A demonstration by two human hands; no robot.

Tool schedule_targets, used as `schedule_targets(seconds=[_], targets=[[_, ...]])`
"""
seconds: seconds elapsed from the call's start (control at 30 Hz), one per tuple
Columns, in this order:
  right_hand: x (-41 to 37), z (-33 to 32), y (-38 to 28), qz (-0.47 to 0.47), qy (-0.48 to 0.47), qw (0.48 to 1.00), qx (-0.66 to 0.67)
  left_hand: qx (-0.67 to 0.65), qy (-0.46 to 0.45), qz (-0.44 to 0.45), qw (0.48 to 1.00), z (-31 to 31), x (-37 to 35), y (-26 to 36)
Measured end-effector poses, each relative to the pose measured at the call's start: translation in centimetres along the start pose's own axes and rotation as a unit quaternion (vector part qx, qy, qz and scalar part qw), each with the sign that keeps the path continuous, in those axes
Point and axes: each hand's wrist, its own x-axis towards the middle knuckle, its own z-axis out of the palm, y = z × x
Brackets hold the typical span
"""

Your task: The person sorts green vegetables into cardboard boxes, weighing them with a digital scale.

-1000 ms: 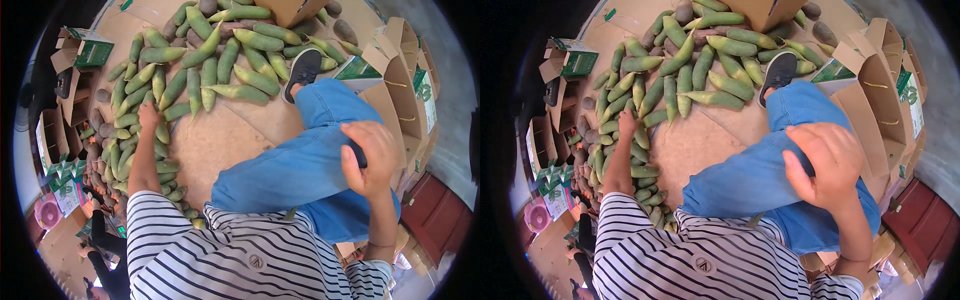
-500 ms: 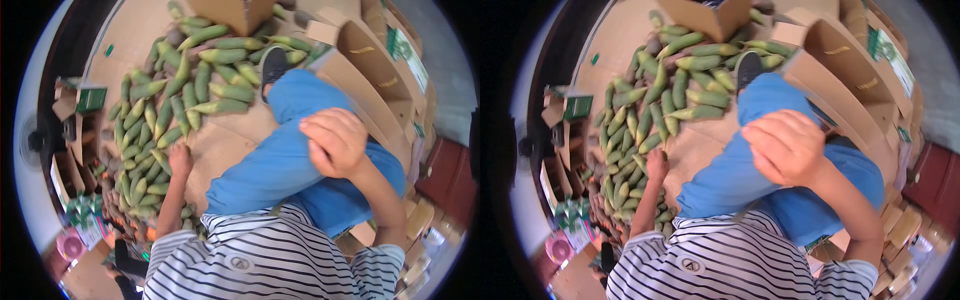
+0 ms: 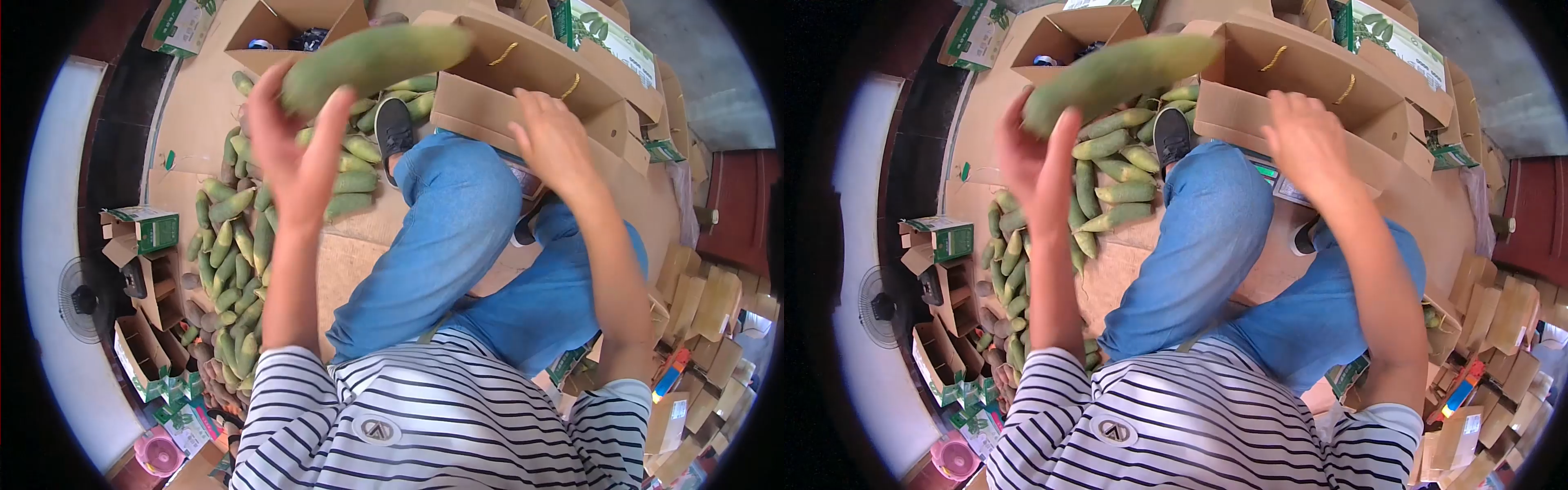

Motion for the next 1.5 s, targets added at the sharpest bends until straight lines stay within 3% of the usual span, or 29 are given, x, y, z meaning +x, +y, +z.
schedule_targets(seconds=[0.1, 0.17, 0.27, 0.37, 0.5, 0.67, 0.8, 0.93, 1.13, 1.27, 1.37, 1.5], targets=[[0.0, 1.8, 3.8, 0.094, -0.176, 0.974, -0.108, -0.064, -0.037, -0.040, 0.996, 6.6, 2.0, 0.7], [-0.2, 4.6, 6.3, 0.073, -0.167, 0.971, -0.153, -0.047, -0.064, -0.013, 0.997, 10.9, 2.9, -0.5], [0.5, 4.5, 4.7, 0.076, -0.254, 0.947, -0.182, 0.006, -0.085, 0.013, 0.996, 17.0, 2.4, -4.1], [0.4, 4.6, 4.5, 0.047, -0.272, 0.944, -0.179, 0.102, -0.185, -0.052, 0.976, 17.8, 0.8, -5.8], [0.2, 5.2, 6.0, 0.056, -0.216, 0.955, -0.195, 0.129, -0.166, -0.001, 0.978, 12.7, -1.5, -8.5], [0.4, 4.0, 5.9, 0.024, -0.209, 0.964, -0.160, 0.236, -0.203, -0.124, 0.942, 0.5, -8.9, -15.6], [0.3, 4.3, 6.6, 0.019, -0.219, 0.965, -0.140, 0.428, -0.289, -0.229, 0.825, -10.8, -17.4, -22.8], [0.4, 4.6, 6.8, 0.010, -0.206, 0.971, -0.119, 0.568, -0.278, -0.302, 0.713, -18.2, -21.2, -25.8], [1.0, 4.5, 6.3, 0.018, -0.247, 0.958, -0.147, 0.605, -0.365, -0.341, 0.620, -20.2, -21.3, -27.5], [0.9, 4.6, 6.4, -0.009, -0.198, 0.969, -0.149, 0.616, -0.353, -0.329, 0.622, -20.1, -22.2, -29.2], [1.0, 4.6, 6.3, -0.007, -0.198, 0.967, -0.158, 0.630, -0.365, -0.361, 0.583, -19.1, -21.1, -29.2], [1.6, 4.9, 7.2, -0.019, -0.207, 0.964, -0.164, 0.640, -0.364, -0.319, 0.596, -18.6, -21.4, -28.7]])
